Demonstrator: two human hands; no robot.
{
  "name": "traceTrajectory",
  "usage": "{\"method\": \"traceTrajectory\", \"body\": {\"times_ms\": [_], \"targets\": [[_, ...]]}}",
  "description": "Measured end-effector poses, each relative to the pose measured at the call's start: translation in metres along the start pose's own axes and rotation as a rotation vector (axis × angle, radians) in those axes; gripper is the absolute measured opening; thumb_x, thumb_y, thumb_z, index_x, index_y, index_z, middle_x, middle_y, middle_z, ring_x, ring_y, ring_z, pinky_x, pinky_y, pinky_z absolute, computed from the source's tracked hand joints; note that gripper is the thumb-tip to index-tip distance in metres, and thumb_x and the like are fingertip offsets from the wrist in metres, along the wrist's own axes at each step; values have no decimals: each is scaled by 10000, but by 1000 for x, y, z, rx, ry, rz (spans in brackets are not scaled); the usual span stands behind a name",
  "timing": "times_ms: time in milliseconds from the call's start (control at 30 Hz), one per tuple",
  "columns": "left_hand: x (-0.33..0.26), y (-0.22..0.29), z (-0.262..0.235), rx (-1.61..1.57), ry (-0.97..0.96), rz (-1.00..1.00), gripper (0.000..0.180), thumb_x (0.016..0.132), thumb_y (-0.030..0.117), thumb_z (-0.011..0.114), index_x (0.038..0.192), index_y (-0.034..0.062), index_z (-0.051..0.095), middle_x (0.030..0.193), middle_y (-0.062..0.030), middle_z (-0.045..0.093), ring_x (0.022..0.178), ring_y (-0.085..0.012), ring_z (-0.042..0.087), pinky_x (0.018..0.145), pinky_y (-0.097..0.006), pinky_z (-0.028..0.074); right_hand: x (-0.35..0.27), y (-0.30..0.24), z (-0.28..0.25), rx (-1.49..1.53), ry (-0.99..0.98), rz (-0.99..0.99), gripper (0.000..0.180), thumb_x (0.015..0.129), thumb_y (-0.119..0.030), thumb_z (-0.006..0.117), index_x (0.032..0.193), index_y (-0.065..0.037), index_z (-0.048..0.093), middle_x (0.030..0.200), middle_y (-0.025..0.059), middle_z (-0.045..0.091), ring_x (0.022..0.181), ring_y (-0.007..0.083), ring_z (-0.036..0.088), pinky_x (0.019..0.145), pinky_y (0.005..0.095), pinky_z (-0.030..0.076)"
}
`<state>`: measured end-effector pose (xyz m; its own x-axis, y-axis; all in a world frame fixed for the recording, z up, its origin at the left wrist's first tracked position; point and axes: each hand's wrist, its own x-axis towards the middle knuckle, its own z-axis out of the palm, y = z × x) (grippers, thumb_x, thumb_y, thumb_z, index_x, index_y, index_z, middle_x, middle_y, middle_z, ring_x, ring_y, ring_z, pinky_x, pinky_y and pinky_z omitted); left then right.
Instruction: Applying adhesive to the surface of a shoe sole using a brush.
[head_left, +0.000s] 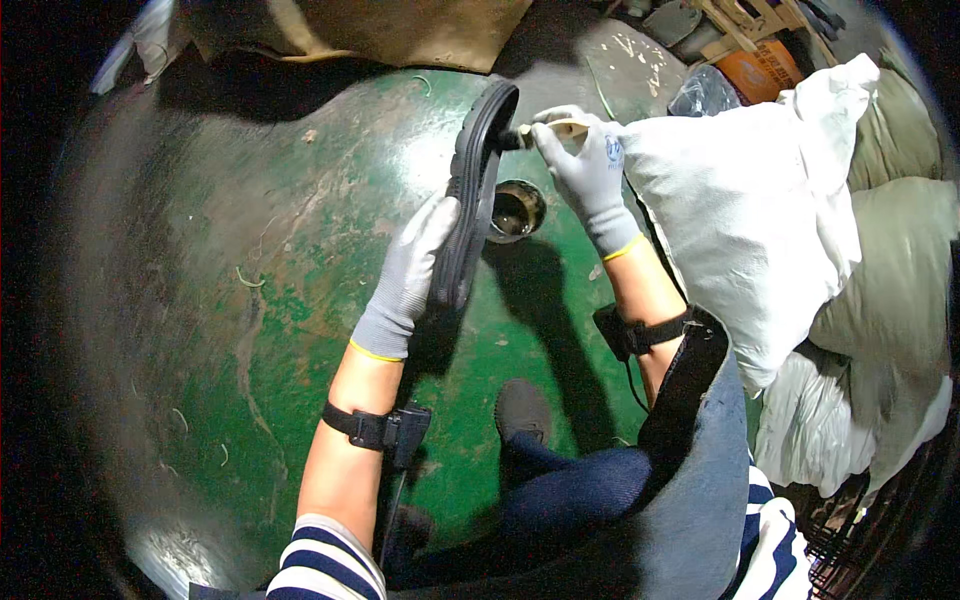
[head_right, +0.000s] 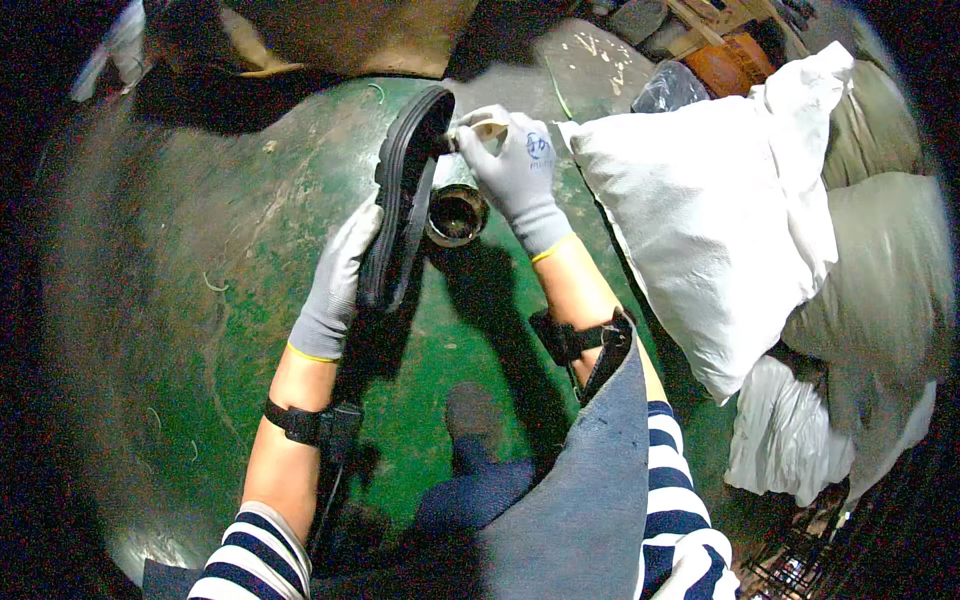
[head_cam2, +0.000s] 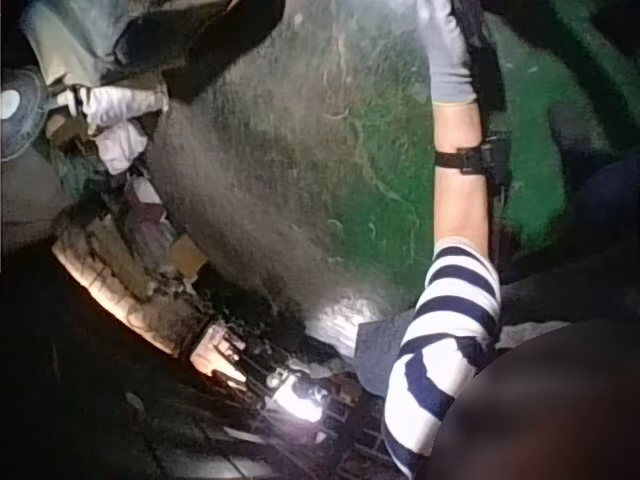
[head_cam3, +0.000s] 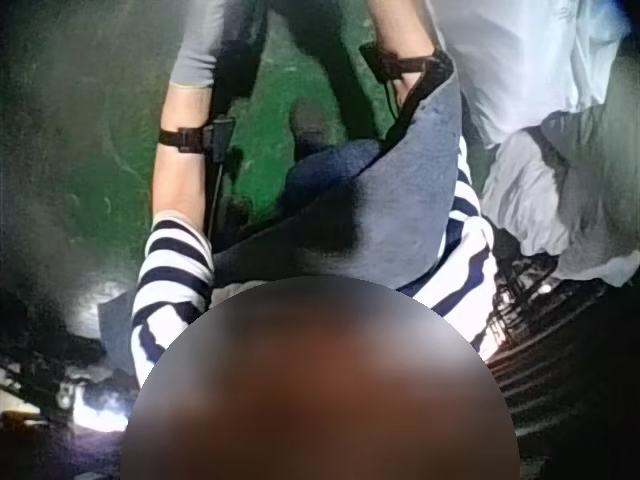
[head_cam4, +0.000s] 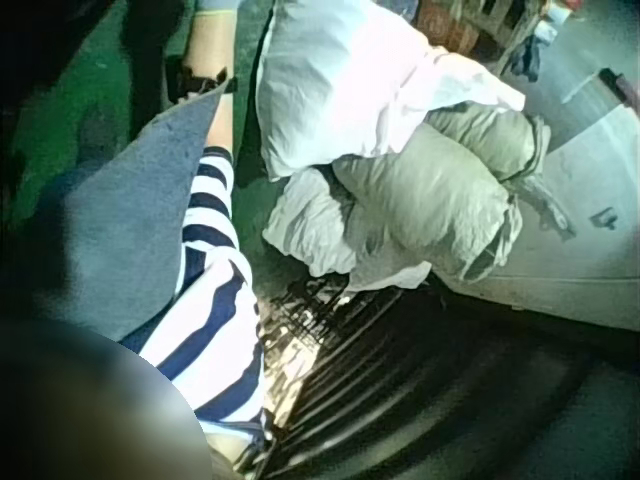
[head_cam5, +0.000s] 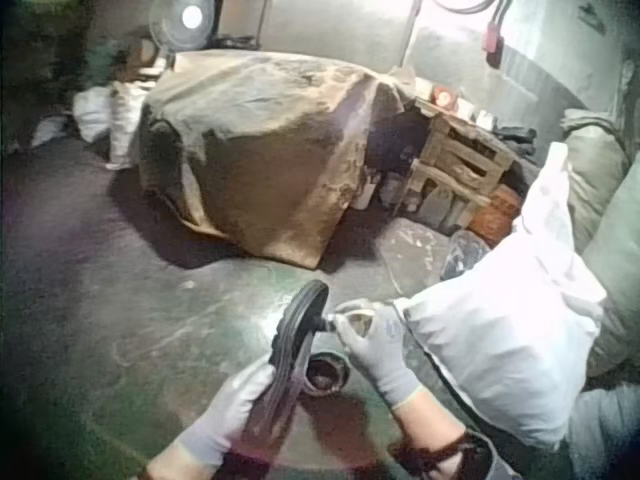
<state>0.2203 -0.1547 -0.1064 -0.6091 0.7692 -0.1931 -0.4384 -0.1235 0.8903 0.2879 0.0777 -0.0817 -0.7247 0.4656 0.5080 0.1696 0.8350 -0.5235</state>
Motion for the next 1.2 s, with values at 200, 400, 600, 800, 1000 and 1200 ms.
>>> {"method": "traceTrajectory", "body": {"times_ms": [200,400,600,800,1000,1200], "targets": [[-5,-4,-2,-13,17,12,519,1056,282,535,1479,-4,441,1304,-55,604,1116,-109,588,986,-263,469,-48,-34,0,171,-136,118,185,849,-305,723,890,-126,704,814,106,675,795,310,641,754,408,479],[-5,4,-10,94,12,28,521,1075,281,457,1471,-56,426,1395,-130,565,1238,-158,556,1072,-299,424,-47,-48,-4,267,-169,238,188,854,-284,718,871,-97,701,797,122,691,769,318,666,716,416,506],[-6,5,-2,114,-6,24,501,1079,265,444,1454,-68,444,1426,-136,545,1280,-162,530,1099,-299,401,-1,4,6,59,-15,65,196,850,-349,729,893,-159,709,839,78,683,815,289,639,761,400,481],[-8,1,-7,-146,-57,-6,458,1071,276,484,1415,-25,500,1283,-84,629,1125,-129,612,1016,-286,471,-3,-8,16,-37,123,-143,140,859,-320,735,912,-192,717,900,42,683,869,255,617,779,382,453],[-8,-21,-13,-314,9,-144,408,1098,275,380,1350,8,557,1225,-112,667,1076,-178,663,976,-329,527,-36,-22,12,-144,-36,-167,133,872,-295,712,974,-210,698,907,46,660,940,271,602,839,401,427],[-11,-24,-1,-436,-80,-168,455,1093,346,369,1368,27,541,1232,-132,671,1049,-225,684,962,-384,556,6,0,18,-203,76,-271,126,860,-211,715,974,-157,717,900,55,683,913,281,628,821,388,466]]}}
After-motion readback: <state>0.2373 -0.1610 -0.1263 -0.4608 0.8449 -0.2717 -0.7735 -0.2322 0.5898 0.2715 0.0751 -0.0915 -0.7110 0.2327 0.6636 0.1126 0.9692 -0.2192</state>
